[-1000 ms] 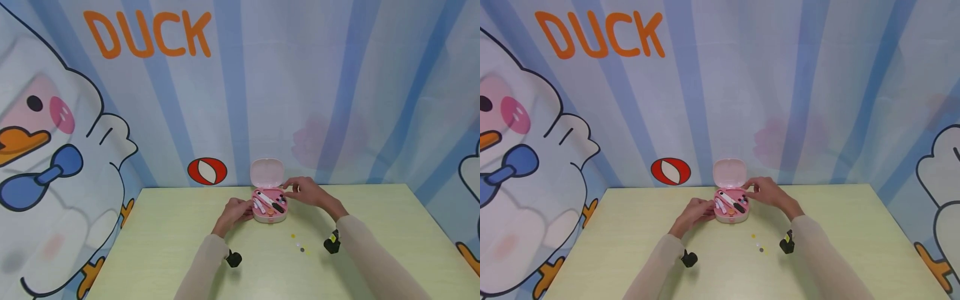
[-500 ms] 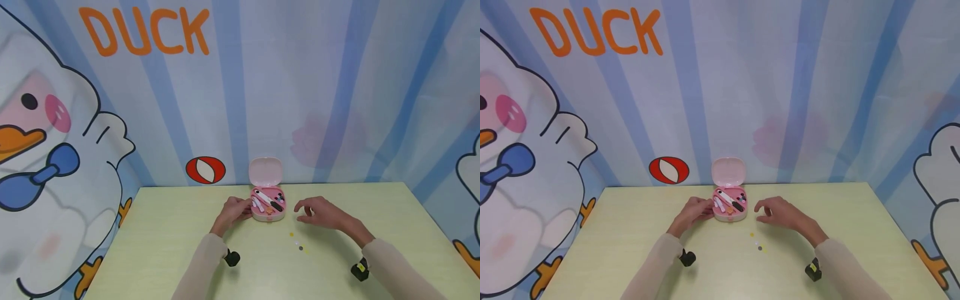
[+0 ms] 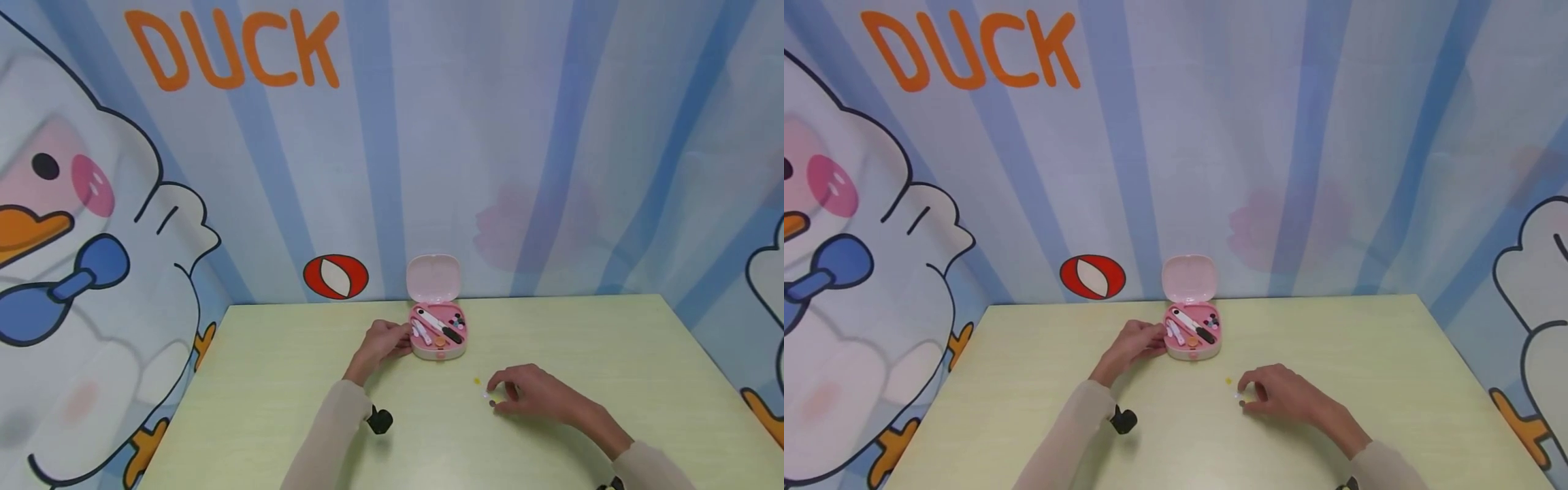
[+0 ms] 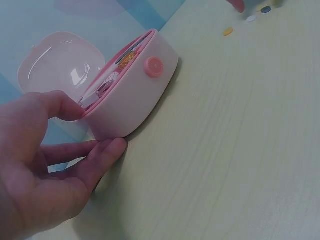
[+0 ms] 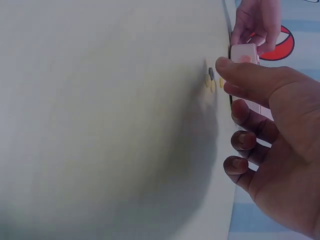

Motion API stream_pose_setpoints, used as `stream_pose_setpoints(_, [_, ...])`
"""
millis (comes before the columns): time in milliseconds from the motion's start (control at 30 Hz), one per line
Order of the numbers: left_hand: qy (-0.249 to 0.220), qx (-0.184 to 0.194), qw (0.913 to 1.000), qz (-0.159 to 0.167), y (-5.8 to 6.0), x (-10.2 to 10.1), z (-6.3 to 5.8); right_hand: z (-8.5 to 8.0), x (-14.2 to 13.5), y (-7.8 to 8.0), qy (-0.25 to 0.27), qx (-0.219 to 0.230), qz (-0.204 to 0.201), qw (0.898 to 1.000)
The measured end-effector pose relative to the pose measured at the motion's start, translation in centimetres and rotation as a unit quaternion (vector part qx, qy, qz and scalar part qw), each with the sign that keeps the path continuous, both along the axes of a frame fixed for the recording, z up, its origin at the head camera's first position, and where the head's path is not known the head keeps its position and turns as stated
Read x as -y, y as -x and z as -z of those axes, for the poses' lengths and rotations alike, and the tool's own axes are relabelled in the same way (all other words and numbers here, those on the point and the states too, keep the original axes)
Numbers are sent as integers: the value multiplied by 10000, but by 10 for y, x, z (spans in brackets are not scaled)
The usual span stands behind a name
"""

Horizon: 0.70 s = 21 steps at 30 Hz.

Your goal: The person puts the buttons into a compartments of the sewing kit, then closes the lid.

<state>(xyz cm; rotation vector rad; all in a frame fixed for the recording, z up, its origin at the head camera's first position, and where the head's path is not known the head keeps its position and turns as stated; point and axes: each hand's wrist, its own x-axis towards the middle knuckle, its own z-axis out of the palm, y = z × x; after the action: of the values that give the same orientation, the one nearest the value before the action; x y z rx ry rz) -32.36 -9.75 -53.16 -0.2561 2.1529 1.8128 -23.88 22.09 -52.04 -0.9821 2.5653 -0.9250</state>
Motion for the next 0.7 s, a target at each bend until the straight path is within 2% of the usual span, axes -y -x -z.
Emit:
stream_pose_setpoints(200, [128, 63, 9999, -97, -1, -2, -1, 13, -13, -14, 91, -301, 279, 9991])
stream_pose_setpoints(333, [108, 63, 9999, -69, -1, -1, -1, 17, -15, -17, 127, -183, 354, 9991])
stream_pose_setpoints(433, [73, 75, 9999, -44, -1, 0, 0, 18, -14, -19, 146, -104, 350, 9992])
stream_pose_setpoints(700, [61, 41, 10000, -61, 0, 0, 1, 16, -9, -20, 328, -224, 261, 9989])
